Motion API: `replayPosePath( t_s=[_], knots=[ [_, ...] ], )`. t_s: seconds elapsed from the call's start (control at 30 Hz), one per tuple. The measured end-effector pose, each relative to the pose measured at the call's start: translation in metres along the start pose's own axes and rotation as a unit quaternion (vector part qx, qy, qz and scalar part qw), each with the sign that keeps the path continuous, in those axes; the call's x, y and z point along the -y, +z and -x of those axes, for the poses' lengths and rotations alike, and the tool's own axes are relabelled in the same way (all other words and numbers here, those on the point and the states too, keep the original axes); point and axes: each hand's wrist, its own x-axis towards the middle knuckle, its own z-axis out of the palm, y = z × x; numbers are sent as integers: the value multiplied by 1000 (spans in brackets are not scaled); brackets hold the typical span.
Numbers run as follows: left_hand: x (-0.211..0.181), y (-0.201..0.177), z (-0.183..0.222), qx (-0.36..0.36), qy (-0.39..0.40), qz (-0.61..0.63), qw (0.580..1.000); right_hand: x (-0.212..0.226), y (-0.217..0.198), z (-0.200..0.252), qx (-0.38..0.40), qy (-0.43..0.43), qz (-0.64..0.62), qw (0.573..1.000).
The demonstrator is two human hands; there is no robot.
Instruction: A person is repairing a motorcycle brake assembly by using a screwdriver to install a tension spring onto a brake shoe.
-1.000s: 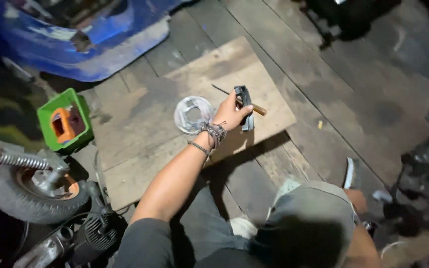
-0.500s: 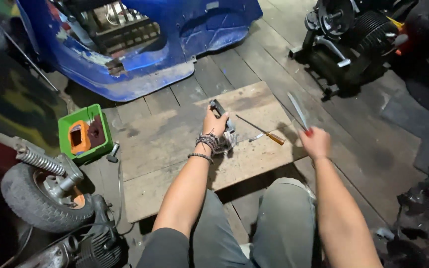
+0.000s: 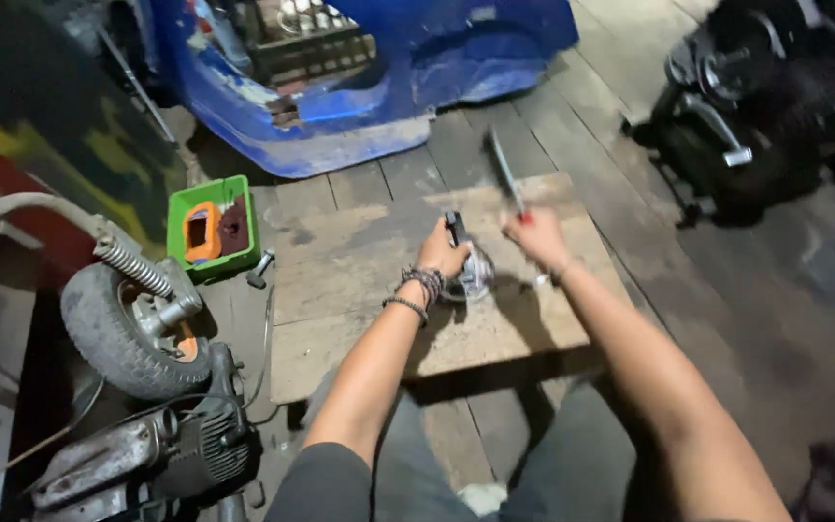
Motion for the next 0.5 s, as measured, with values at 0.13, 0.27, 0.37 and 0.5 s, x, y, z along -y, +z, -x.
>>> replayPosePath(
  t_s=[0.13,0.27,0.37,0.5],
  knots=[
    [20,5,9,27,-15,58,998,-27,1,35,106,47,36,993],
    [38,20,19,61,-26,67,996,-46,-15,38,128,104,20,986],
    [69,43,8,43,-34,30,998,-62,-7,38,131,118,3,984],
    [31,37,43,24,-54,49,997,-68,0,54,112,72,170,976]
  ],
)
